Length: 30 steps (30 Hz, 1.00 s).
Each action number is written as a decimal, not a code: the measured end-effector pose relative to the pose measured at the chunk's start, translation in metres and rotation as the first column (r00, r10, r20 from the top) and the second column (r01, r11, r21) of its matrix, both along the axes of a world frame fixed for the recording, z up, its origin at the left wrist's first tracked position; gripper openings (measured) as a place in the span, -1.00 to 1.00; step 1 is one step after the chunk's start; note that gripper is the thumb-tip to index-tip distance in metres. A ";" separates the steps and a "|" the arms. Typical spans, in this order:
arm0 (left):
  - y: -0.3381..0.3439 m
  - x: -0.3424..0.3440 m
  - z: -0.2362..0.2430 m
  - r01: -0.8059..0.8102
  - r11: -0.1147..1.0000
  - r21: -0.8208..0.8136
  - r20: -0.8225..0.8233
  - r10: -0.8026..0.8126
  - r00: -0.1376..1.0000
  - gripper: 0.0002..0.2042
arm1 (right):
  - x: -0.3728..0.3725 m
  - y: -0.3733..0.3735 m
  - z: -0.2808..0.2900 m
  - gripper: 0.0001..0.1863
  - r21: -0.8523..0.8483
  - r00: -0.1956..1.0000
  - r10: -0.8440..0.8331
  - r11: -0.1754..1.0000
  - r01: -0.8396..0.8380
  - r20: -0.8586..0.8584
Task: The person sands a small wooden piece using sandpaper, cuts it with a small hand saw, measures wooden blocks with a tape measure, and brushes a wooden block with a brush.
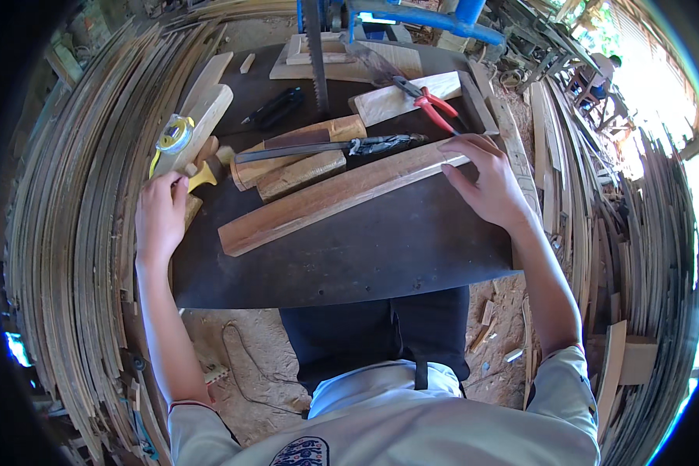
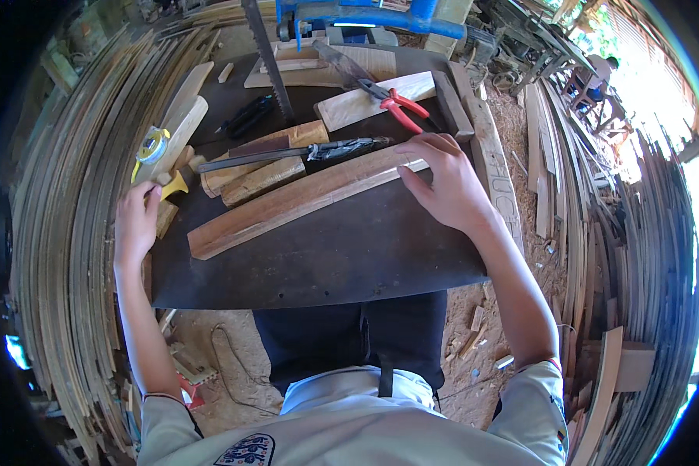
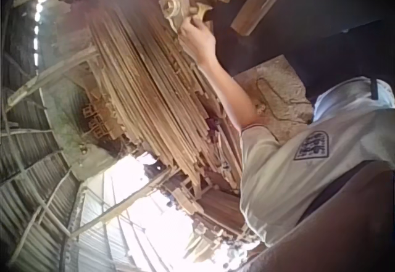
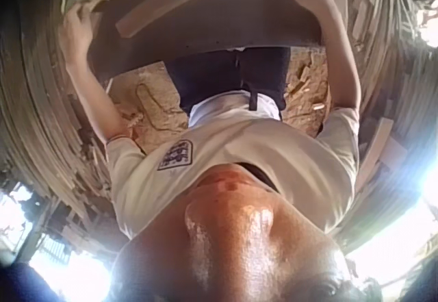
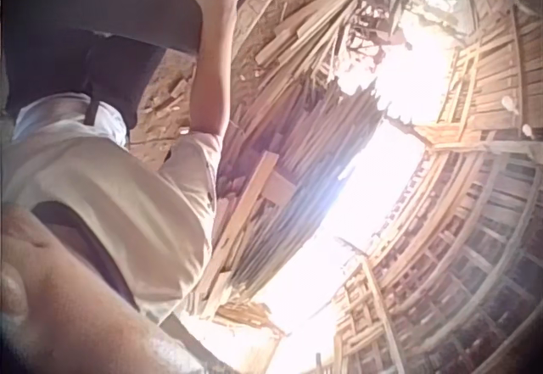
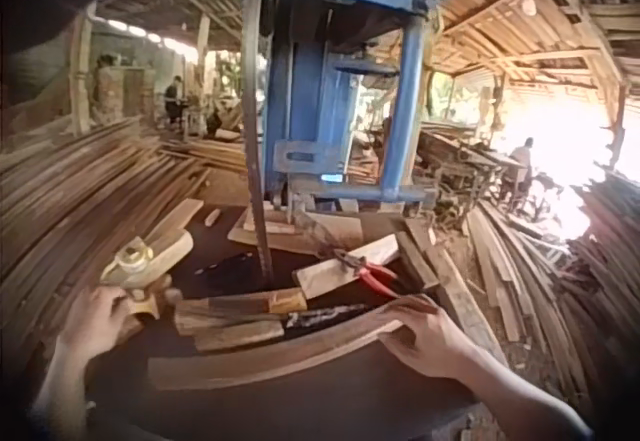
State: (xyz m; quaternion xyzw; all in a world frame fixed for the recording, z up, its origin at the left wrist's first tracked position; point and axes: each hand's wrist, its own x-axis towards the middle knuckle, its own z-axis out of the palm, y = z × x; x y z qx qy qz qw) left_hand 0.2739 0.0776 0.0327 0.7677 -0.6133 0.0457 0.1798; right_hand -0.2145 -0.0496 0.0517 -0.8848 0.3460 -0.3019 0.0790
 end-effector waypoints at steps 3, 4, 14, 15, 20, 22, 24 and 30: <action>0.005 -0.012 0.020 -0.019 0.997 -0.078 0.011 0.020 1.000 -0.80 | -0.009 0.015 0.013 -0.73 0.077 1.000 -0.005 0.997 0.005 0.001; 0.003 -0.027 0.034 -0.052 0.997 -0.058 0.086 0.057 0.995 -0.80 | -0.012 0.019 0.018 -0.75 0.057 1.000 0.016 0.998 -0.016 0.003; 0.032 -0.142 0.089 0.122 0.816 -0.566 -0.062 -0.190 0.980 -0.88 | 0.042 0.052 0.043 -0.32 0.083 0.961 0.250 0.962 -0.260 0.117; 0.027 -0.167 0.083 0.253 0.778 -0.575 -0.013 -0.318 0.948 -0.84 | 0.051 0.060 0.042 -0.24 0.117 0.956 0.248 0.956 -0.267 0.160; 0.006 -0.244 0.061 0.546 0.629 -0.553 -0.105 -0.703 0.703 -0.73 | 0.059 0.051 0.016 -0.61 0.028 0.929 0.353 0.933 -0.358 0.111; -0.016 -0.247 0.060 0.616 0.532 -0.581 -0.121 -0.805 0.581 -0.62 | 0.044 0.040 0.010 -0.65 0.063 0.947 0.303 0.948 -0.311 0.106; -0.035 -0.236 0.059 0.562 0.566 -0.603 -0.200 -0.790 0.580 -0.67 | 0.027 0.024 0.008 -0.75 0.142 0.969 0.228 0.961 -0.239 0.091; -0.109 -0.243 0.018 0.655 0.692 -0.303 -0.010 -0.690 0.724 -0.67 | -0.043 -0.081 0.026 -0.78 0.164 0.999 0.021 0.986 -0.014 -0.044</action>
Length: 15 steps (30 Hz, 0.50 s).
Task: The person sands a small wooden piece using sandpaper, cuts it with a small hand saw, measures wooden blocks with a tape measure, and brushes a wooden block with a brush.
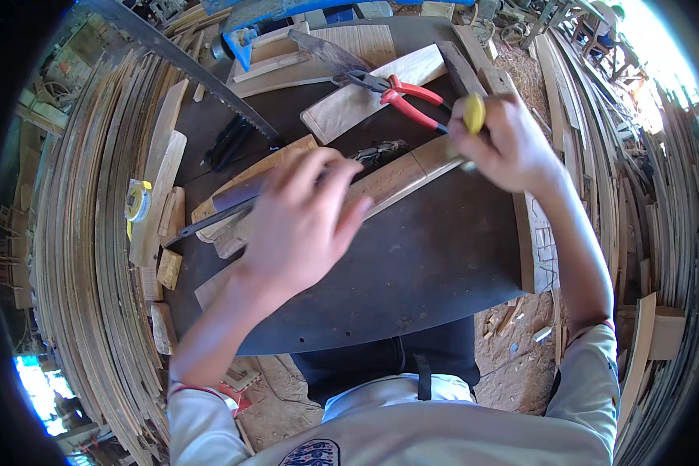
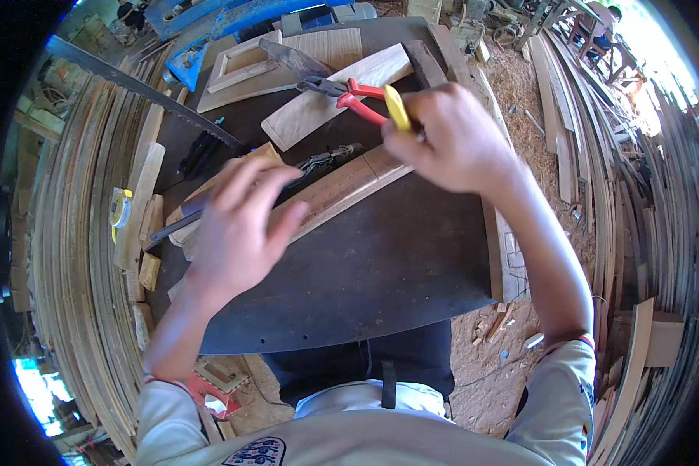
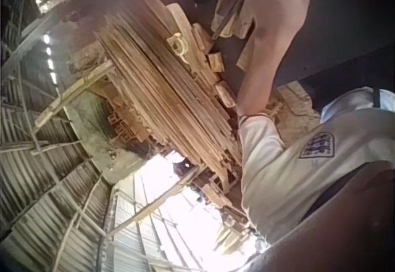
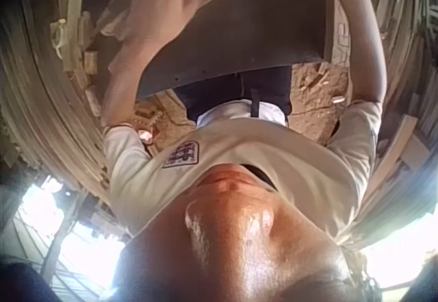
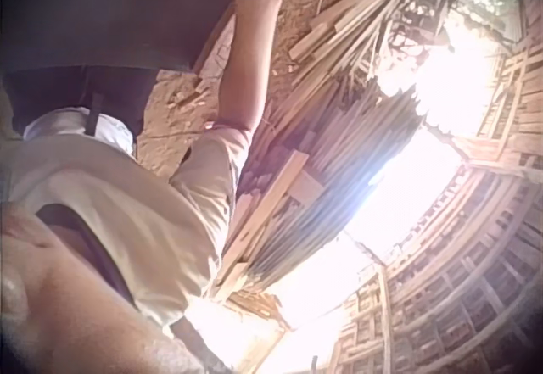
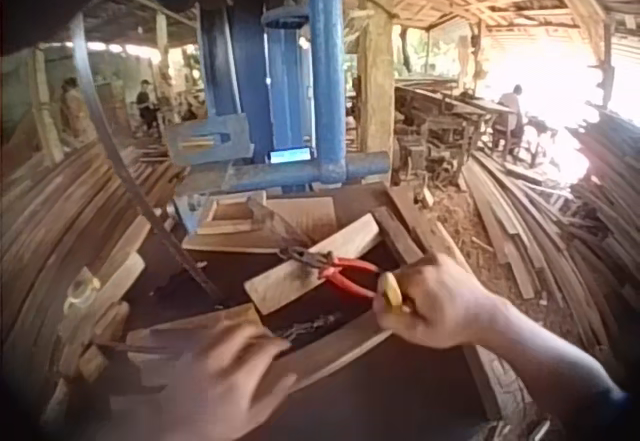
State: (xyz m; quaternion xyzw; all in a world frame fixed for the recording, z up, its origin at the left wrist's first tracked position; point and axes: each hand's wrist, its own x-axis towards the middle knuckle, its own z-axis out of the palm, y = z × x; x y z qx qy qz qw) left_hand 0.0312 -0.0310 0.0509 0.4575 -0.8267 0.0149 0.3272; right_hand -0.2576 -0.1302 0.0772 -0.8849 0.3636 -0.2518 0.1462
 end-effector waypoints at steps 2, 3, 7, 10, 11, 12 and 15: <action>-0.009 -0.016 -0.016 -0.043 0.990 0.132 0.220 0.013 0.975 -0.61 | -0.004 -0.012 -0.005 -0.81 -0.164 0.981 -0.095 0.984 0.067 -0.171; -0.012 -0.021 -0.024 -0.041 0.990 0.134 0.215 0.012 0.977 -0.61 | 0.001 -0.011 -0.008 -0.82 -0.251 0.985 -0.076 0.967 0.035 -0.153; -0.019 -0.028 -0.042 -0.029 0.994 0.104 0.341 -0.008 0.940 -0.55 | 0.043 0.016 -0.017 -0.87 -0.038 0.988 0.090 0.995 -0.095 -0.127; -0.021 -0.019 -0.041 -0.005 0.978 0.209 0.203 -0.038 0.978 -0.49 | 0.056 0.032 -0.019 -0.93 0.113 0.945 0.244 0.955 -0.273 0.216; -0.020 -0.018 -0.040 0.005 0.978 0.211 0.195 -0.047 0.980 -0.49 | 0.053 0.034 -0.016 -0.93 0.117 0.949 0.236 0.958 -0.263 0.209; -0.018 -0.016 -0.037 0.027 0.977 0.211 0.179 -0.066 0.982 -0.46 | 0.048 0.037 -0.012 -0.92 0.202 0.939 0.217 0.940 -0.275 0.268; -0.009 -0.015 -0.035 0.036 0.967 0.254 0.064 -0.054 0.996 -0.42 | 0.018 0.030 -0.011 -0.93 -0.059 0.990 0.104 0.993 -0.099 0.091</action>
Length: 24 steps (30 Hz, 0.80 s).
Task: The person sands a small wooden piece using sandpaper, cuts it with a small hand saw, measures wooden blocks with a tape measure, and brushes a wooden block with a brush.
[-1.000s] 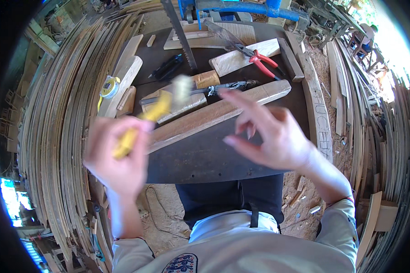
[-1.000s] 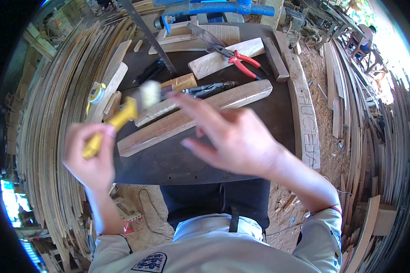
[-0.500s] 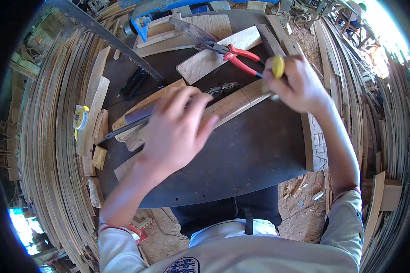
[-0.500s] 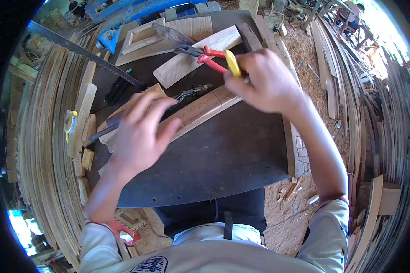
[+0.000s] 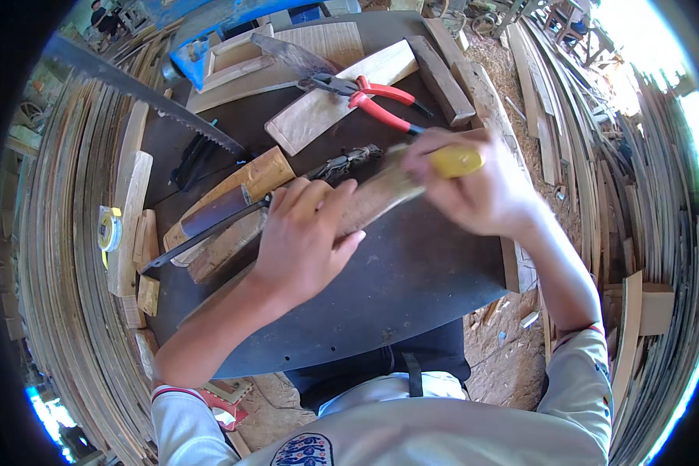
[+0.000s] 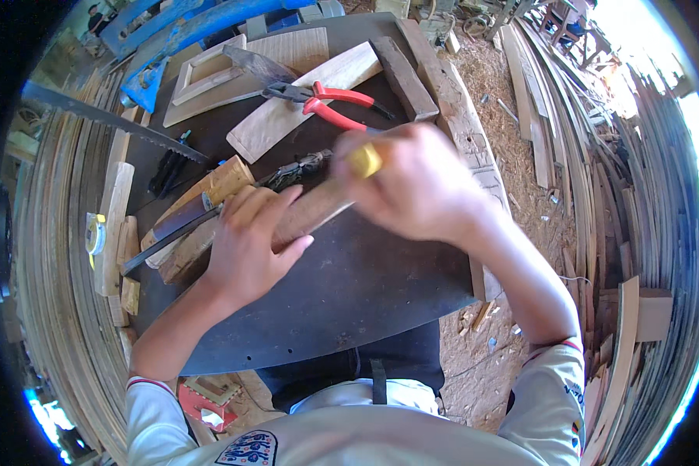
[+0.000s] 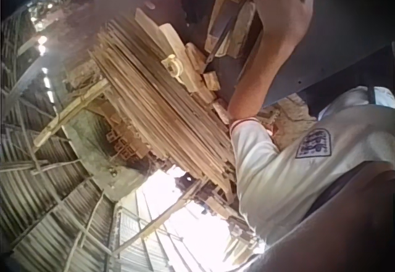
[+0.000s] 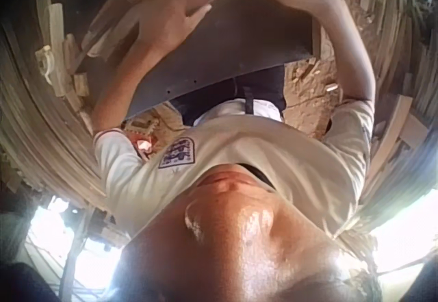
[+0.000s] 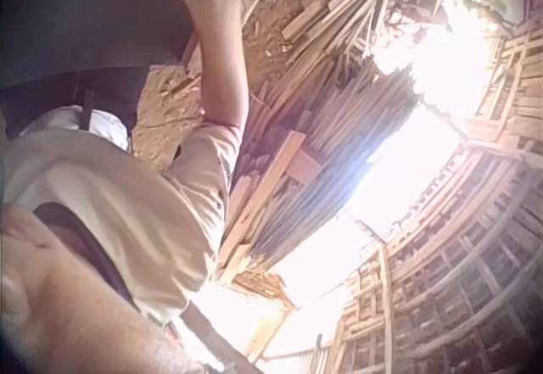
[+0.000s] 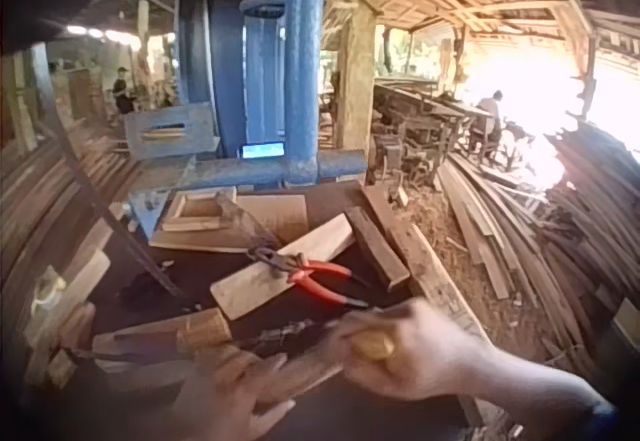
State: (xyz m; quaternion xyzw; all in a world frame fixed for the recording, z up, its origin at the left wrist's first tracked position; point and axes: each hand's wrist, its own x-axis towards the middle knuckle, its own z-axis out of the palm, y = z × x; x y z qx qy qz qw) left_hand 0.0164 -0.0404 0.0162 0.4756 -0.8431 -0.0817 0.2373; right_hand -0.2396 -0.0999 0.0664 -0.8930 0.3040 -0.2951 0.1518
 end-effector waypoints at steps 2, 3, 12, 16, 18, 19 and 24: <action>0.006 -0.004 0.003 0.064 0.998 0.027 0.009 -0.064 0.998 -0.36 | -0.029 -0.006 0.001 -0.92 0.165 0.981 -0.151 0.978 0.130 0.119; 0.009 -0.006 0.004 0.094 0.995 0.024 0.008 -0.094 0.995 -0.36 | -0.028 -0.002 0.000 -0.92 0.167 0.983 -0.144 0.978 0.123 0.116; 0.036 0.017 0.006 0.010 0.983 0.183 -0.142 0.016 0.990 -0.54 | 0.017 0.061 -0.007 -0.90 0.348 0.958 0.125 0.913 -0.213 0.257; 0.070 0.023 -0.002 -0.225 0.972 0.073 -0.108 0.232 0.967 -0.64 | -0.033 0.041 0.005 -0.75 0.158 0.942 -0.292 0.951 0.267 0.167; 0.084 0.014 -0.011 -0.241 0.969 0.054 -0.156 0.246 0.957 -0.65 | -0.046 0.039 0.002 -0.73 0.061 0.920 -0.390 0.920 0.387 0.046; 0.091 0.008 -0.014 -0.195 0.981 0.009 -0.169 0.194 0.966 -0.65 | -0.040 0.044 0.003 -0.73 0.085 0.920 -0.392 0.917 0.390 0.008; 0.107 -0.001 -0.021 -0.196 0.980 0.040 -0.244 0.200 0.949 -0.51 | 0.030 0.088 -0.021 -0.80 0.228 0.981 -0.093 0.972 0.053 0.171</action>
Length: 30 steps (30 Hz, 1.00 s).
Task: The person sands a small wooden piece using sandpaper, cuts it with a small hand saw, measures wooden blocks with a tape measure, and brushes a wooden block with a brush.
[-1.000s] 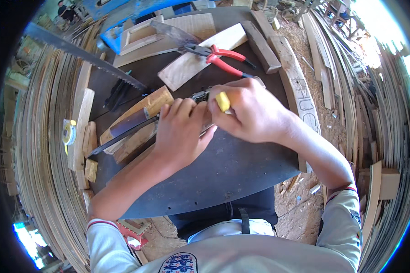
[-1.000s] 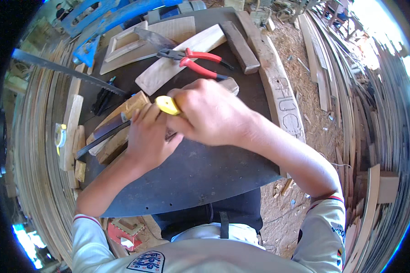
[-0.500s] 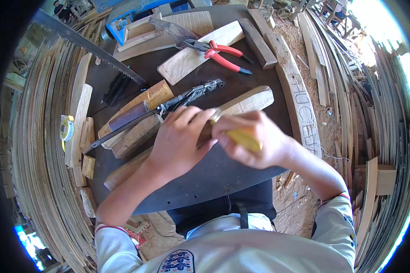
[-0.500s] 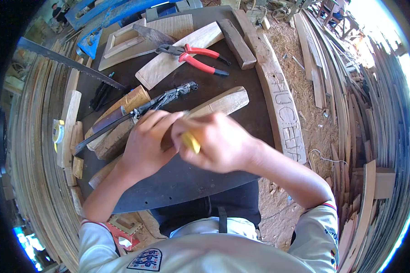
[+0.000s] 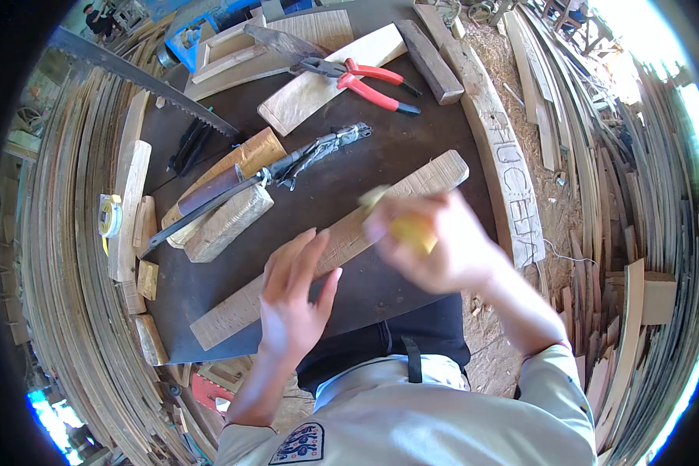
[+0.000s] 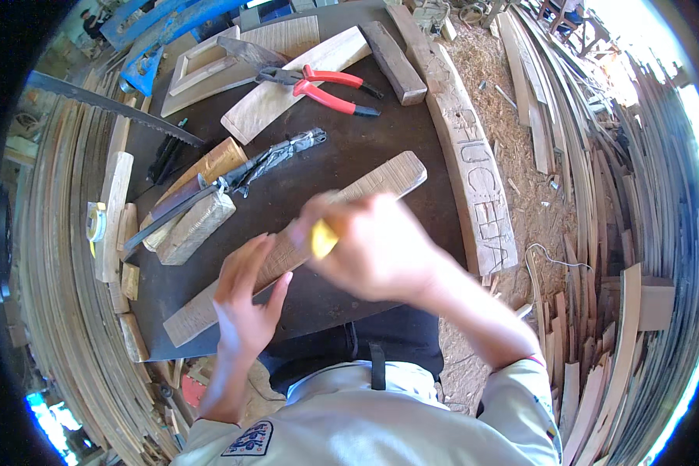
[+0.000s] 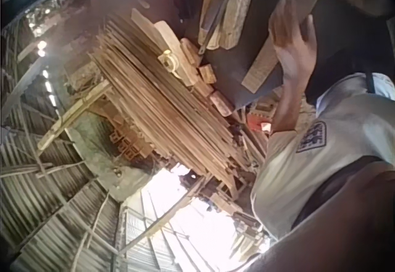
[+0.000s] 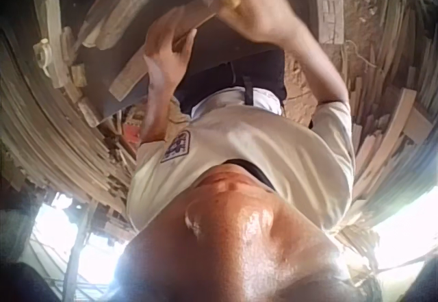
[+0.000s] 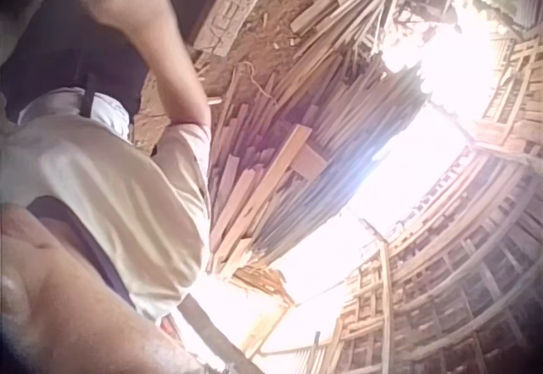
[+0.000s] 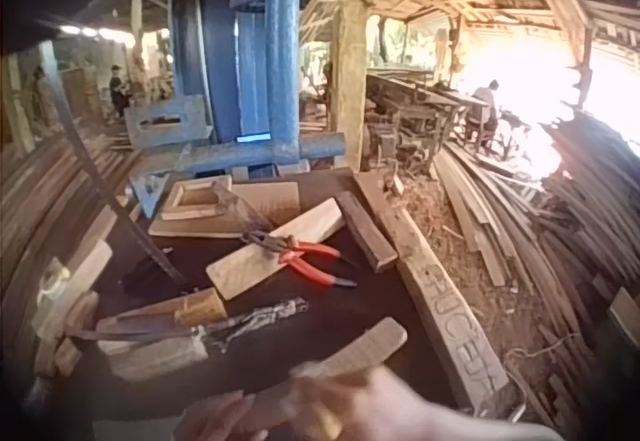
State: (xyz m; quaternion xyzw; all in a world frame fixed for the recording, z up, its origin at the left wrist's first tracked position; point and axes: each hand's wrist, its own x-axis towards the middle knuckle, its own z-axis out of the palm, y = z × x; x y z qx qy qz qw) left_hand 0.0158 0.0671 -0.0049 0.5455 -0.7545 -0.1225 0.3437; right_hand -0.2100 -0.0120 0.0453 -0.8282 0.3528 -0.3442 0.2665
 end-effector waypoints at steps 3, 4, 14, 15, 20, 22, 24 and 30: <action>-0.006 0.008 0.012 0.029 0.999 0.025 0.013 -0.029 0.999 -0.41 | 0.020 0.021 -0.010 -0.82 0.222 0.957 0.175 0.948 -0.227 0.233; -0.004 0.015 0.016 0.007 0.998 0.063 0.081 -0.012 0.997 -0.40 | 0.024 0.024 -0.015 -0.82 0.249 0.945 0.179 0.936 -0.249 0.273; -0.001 0.030 0.011 -0.099 0.987 0.124 0.115 0.085 0.990 -0.58 | -0.006 -0.013 0.002 -0.73 -0.354 0.824 -0.495 0.849 0.391 -0.277; -0.003 0.031 0.007 -0.096 0.989 0.109 0.111 0.084 0.990 -0.58 | 0.013 -0.007 0.004 -0.75 -0.182 0.897 -0.367 0.927 0.329 -0.246; 0.000 0.037 -0.002 -0.011 1.000 0.017 0.089 0.010 0.996 -0.59 | 0.078 0.026 -0.016 -0.74 0.018 0.983 0.137 0.990 -0.140 0.122; -0.003 0.036 0.004 0.016 1.000 0.017 0.135 -0.018 0.991 -0.57 | 0.053 0.021 -0.014 -0.82 0.126 0.994 0.100 0.986 -0.105 0.047; 0.002 0.038 0.021 -0.027 0.989 0.147 0.177 0.001 0.984 -0.54 | 0.026 0.009 -0.009 -0.65 0.076 0.983 -0.165 0.984 0.159 0.075; -0.006 0.035 0.018 0.005 0.984 0.178 0.158 -0.034 0.987 -0.55 | -0.022 -0.021 0.005 -0.49 0.029 0.775 -0.609 0.783 0.622 -0.171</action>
